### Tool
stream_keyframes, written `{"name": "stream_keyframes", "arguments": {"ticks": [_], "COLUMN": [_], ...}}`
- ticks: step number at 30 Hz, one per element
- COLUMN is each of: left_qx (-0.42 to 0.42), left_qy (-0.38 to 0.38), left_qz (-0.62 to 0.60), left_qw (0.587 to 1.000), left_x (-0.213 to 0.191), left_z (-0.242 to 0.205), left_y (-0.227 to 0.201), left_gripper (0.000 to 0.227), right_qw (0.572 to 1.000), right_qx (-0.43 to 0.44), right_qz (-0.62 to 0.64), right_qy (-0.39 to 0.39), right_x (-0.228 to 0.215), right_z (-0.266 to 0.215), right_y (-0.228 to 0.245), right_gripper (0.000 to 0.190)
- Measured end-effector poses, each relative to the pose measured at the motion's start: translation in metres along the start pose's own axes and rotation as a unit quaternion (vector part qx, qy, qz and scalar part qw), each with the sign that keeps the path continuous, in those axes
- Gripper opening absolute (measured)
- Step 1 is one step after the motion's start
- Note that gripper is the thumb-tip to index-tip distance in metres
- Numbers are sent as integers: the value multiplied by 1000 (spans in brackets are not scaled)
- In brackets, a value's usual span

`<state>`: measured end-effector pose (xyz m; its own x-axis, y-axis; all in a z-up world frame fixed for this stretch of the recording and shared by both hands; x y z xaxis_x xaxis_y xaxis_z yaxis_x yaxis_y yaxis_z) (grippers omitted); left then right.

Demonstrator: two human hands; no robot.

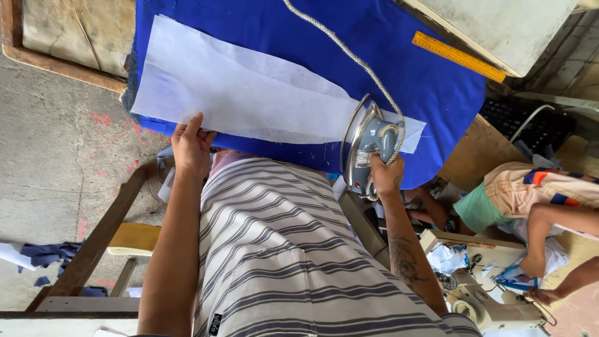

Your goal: The person places a white fabric piece on a blue cloth and smooths it out. They then use an iron to press the white fabric, moving the iron back and forth across the surface. Finally, the person moves to a table and cuts a piece of light blue fabric using scissors.

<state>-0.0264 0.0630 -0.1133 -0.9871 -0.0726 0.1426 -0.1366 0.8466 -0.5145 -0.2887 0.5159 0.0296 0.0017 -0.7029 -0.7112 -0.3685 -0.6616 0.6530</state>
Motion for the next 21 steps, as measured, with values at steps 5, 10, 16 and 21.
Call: {"name": "stream_keyframes", "arguments": {"ticks": [5,10,16,21], "left_qx": [-3,-14,-9,-11], "left_qy": [2,-19,-12,2], "left_qz": [-1,29,47,68], "left_qw": [1000,999,999,998], "left_x": [12,-2,16,30], "left_z": [-19,-4,-14,-40], "left_y": [-10,17,15,-1], "left_gripper": [15,20,24,25], "right_qw": [999,999,997,988], "right_qx": [-22,-10,30,69], "right_qz": [31,23,77,131], "right_qy": [-2,-33,-10,36], "right_x": [-11,-29,-43,-39], "right_z": [16,35,66,36], "right_y": [11,14,32,54], "right_gripper": [8,12,19,31]}}
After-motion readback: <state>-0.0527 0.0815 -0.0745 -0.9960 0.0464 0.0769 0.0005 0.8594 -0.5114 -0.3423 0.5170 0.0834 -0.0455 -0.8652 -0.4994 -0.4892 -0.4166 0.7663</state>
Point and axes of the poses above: each hand's wrist, its own z-axis towards the middle knuckle, its own x-axis out of the palm, y = z × x, the point moved 6 cm from there along z, towards the middle knuckle, and after that the axes turned 14 degrees about -y, right-handed, at the moved point
